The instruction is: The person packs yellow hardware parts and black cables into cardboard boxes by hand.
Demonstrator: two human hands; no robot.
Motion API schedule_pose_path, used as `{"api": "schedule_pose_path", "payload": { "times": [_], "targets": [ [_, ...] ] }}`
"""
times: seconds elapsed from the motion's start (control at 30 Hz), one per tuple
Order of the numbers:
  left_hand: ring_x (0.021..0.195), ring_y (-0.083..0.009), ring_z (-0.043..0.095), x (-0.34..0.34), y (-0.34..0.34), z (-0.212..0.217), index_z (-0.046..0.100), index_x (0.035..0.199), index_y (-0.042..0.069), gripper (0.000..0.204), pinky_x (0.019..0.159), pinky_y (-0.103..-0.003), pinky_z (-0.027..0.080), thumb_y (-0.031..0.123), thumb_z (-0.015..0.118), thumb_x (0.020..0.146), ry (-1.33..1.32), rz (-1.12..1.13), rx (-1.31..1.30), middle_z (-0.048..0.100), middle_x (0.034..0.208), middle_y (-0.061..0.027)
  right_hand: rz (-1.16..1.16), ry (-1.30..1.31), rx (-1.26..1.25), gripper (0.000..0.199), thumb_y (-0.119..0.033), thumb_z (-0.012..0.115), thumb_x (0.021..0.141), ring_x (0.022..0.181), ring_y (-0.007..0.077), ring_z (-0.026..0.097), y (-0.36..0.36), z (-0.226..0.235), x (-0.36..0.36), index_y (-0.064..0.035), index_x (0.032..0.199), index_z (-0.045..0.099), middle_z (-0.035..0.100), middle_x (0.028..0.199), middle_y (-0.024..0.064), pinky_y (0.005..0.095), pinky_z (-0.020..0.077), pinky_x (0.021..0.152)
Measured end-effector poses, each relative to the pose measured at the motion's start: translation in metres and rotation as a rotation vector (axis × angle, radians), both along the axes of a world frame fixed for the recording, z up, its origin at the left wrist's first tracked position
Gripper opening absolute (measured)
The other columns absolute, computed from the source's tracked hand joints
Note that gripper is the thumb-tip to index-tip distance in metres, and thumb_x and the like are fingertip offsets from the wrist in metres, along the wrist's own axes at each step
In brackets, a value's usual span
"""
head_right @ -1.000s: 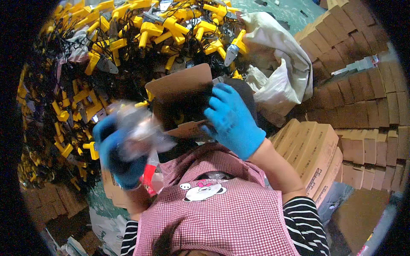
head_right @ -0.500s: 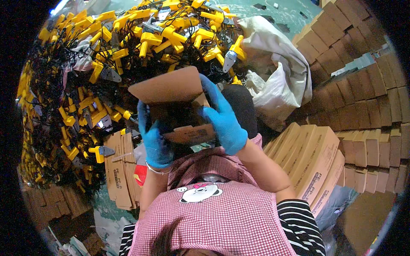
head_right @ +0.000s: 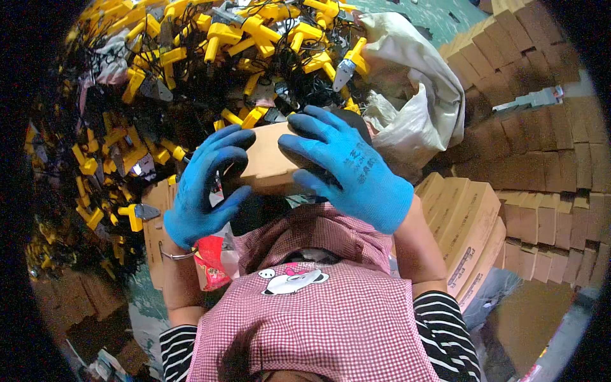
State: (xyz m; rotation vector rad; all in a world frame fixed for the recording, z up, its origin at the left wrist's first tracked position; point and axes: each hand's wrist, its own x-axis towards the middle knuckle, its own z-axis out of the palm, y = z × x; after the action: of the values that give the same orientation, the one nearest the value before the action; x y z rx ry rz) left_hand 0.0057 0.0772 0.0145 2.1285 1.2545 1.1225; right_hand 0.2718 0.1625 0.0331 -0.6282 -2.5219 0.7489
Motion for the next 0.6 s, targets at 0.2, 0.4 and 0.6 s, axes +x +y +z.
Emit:
{"api": "schedule_pose_path", "payload": {
  "times": [0.2,0.4,0.6],
  "targets": [
    [0.135,-0.0354,0.050,-0.004,-0.001,-0.001,0.052,0.114,0.003,0.039,0.111,-0.043,0.041,-0.003,0.073,0.081,-0.368,0.008,-0.272,0.061,0.134,-0.0176,-0.107,0.058,-0.189,0.044,-0.015,0.071,0.089,0.130,0.0418,0.051,-0.006,0.019,-0.009,-0.0165,0.132,0.064,0.057,0.137,0.0181,0.0466,0.0446,0.107],
    [0.135,-0.0378,0.051,-0.002,0.009,-0.028,0.052,0.112,0.006,0.045,0.111,-0.044,0.041,-0.004,0.077,0.076,-0.129,0.070,-0.024,0.061,0.137,-0.0179,-0.105,-0.062,0.269,0.043,-0.014,0.069,0.088,0.131,0.0400,0.051,0.006,-0.012,-0.019,-0.0149,0.130,0.065,0.058,0.136,0.0175,0.0463,0.0427,0.109],
    [0.130,-0.0384,0.057,0.016,-0.017,-0.063,0.063,0.114,0.006,0.038,0.112,-0.055,0.039,0.008,0.076,0.079,0.164,0.229,0.419,0.064,0.134,-0.0153,-0.125,-0.137,0.382,0.056,-0.018,0.071,0.082,0.136,0.0424,0.044,-0.011,-0.028,-0.010,-0.0103,0.135,0.057,0.050,0.143,0.0187,0.0515,0.0374,0.113]
  ]
}}
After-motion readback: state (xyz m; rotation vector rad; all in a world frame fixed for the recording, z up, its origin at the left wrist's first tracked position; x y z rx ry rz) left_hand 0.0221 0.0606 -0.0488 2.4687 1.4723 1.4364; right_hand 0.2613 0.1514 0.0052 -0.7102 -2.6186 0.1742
